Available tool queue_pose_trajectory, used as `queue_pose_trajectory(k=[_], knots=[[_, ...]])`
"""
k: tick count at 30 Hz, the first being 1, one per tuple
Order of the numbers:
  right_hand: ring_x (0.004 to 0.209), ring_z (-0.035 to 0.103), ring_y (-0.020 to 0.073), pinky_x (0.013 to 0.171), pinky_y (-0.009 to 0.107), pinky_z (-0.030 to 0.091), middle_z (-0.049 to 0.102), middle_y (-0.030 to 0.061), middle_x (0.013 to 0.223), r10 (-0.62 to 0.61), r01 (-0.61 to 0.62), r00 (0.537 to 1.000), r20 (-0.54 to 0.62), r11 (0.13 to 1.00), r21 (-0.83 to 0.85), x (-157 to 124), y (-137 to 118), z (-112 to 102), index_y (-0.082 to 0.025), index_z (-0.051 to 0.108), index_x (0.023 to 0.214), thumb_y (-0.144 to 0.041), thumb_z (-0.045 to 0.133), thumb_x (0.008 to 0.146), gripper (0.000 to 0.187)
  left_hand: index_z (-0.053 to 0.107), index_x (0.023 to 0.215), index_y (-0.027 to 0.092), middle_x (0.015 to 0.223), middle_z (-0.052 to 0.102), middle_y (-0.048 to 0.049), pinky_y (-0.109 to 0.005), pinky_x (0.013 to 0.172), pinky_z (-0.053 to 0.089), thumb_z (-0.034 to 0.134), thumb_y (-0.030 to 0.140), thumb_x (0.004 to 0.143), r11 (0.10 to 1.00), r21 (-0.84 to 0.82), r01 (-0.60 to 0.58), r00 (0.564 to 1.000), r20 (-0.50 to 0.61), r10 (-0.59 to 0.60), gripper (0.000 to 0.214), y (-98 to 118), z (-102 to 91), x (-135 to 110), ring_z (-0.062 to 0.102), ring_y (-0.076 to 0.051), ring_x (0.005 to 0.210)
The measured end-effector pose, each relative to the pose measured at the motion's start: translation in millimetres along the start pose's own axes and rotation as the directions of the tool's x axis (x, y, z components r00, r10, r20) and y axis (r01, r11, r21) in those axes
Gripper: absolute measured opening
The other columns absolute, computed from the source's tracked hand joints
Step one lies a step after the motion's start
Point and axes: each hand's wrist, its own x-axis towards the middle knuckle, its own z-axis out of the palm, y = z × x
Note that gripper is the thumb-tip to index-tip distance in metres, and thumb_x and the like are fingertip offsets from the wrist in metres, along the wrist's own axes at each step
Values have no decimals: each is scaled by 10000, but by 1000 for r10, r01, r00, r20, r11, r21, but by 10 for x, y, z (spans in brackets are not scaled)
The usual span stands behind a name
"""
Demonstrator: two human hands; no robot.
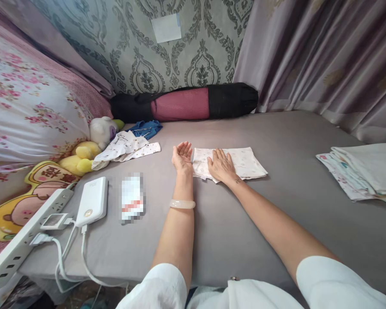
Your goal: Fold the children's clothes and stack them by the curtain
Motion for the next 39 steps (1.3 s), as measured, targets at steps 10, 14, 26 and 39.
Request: queue_pose_trajectory(k=[10,14,26,39], knots=[[1478,257,262,1203,426,138,349,162,1577,-95,97,992,-82,995,19,-1,-220,-15,-45,407,1483,-371,202,1031,593,664,925,166,1199,704,-137,-301,918,502,369,414,969,1000,-7,-7,1000,-29,7,387,40,-8,-23,673,-200,1131],[1480,251,260,1207,441,132,337,158,1583,-99,99,995,-21,995,25,36,-280,47,-44,365,1507,-399,217,1025,616,667,917,175,1196,704,-137,-320,938,495,364,420,965,1000,8,-20,1000,-18,20,392,31,-25,-6,665,-209,1148],[1494,209,260,1212,460,104,297,163,1600,-103,101,994,47,994,45,57,-340,-6,-34,329,1519,-374,227,1023,610,626,804,160,1104,729,-128,-278,878,491,415,389,958,993,-116,7,998,-53,-13,347,77,29,-69,689,-199,1092],[1501,193,246,1216,459,95,263,166,1611,-202,197,977,62,977,78,184,-631,80,-34,386,1489,-358,217,1025,591,642,836,164,1094,733,-130,-282,859,494,396,408,952,996,-81,-38,997,-70,33,366,94,-26,48,685,-208,1102]])
